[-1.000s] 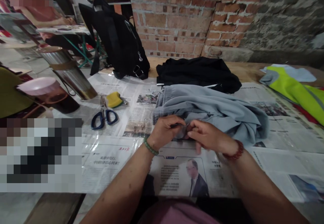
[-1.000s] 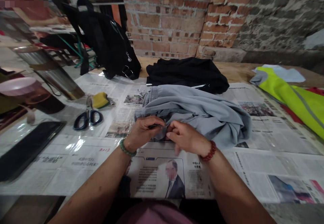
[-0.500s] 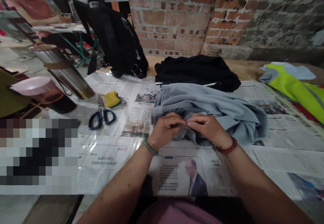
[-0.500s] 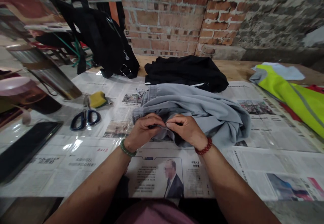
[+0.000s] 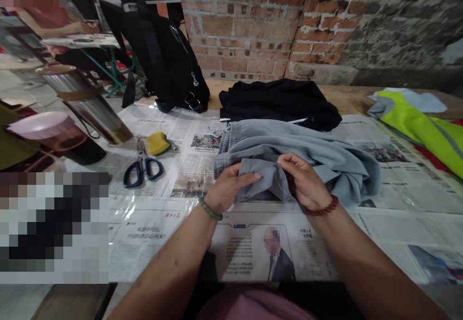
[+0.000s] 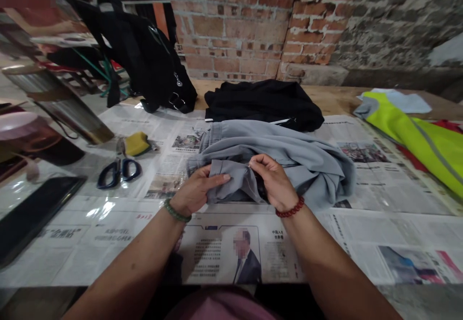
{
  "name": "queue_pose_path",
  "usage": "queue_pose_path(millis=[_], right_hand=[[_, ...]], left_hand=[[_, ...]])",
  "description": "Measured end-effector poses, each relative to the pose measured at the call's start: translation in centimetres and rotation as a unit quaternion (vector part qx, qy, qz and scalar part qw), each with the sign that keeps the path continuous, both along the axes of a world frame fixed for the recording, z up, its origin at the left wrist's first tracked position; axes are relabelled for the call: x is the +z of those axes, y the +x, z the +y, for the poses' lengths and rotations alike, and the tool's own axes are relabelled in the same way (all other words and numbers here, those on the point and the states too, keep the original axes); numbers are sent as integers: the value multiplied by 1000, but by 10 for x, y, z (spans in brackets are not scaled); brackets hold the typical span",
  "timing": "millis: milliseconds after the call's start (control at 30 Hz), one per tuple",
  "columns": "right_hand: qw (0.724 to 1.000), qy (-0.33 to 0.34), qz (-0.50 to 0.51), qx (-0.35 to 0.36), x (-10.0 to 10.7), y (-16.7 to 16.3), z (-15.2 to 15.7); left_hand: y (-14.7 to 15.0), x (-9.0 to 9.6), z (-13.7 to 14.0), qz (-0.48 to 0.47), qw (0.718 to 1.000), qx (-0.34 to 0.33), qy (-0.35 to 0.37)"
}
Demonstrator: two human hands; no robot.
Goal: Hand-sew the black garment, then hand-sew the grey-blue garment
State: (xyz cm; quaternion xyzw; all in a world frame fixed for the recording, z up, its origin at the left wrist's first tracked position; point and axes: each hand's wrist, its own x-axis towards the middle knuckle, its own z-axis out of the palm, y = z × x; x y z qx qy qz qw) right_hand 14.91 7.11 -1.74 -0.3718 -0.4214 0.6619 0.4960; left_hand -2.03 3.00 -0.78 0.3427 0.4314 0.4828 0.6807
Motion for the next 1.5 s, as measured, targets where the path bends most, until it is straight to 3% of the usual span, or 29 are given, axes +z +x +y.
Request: queue_pose_path(millis=[133,300,567,767,967,1500], right_hand=[[996,-59,55,-28,0,0,3],[992,-66,86,-64,-2,1,5],[985,-54,126,-101,-9,11,17],[991,11,120,-60,-3,18,17],[982,-9,180,-62,3,29,22],[952,35,231,-200,-1,70,53]], left_hand=[[9,-2,0,5,999,33,-2],[9,1,-1,1,1000,28,0],[4,4,-1,-15,999,38,-21],[-3,6,3,-20,996,87,-27],[-4,3,3,-9,996,83,-38],[-4,3,4,1,996,74,-47]])
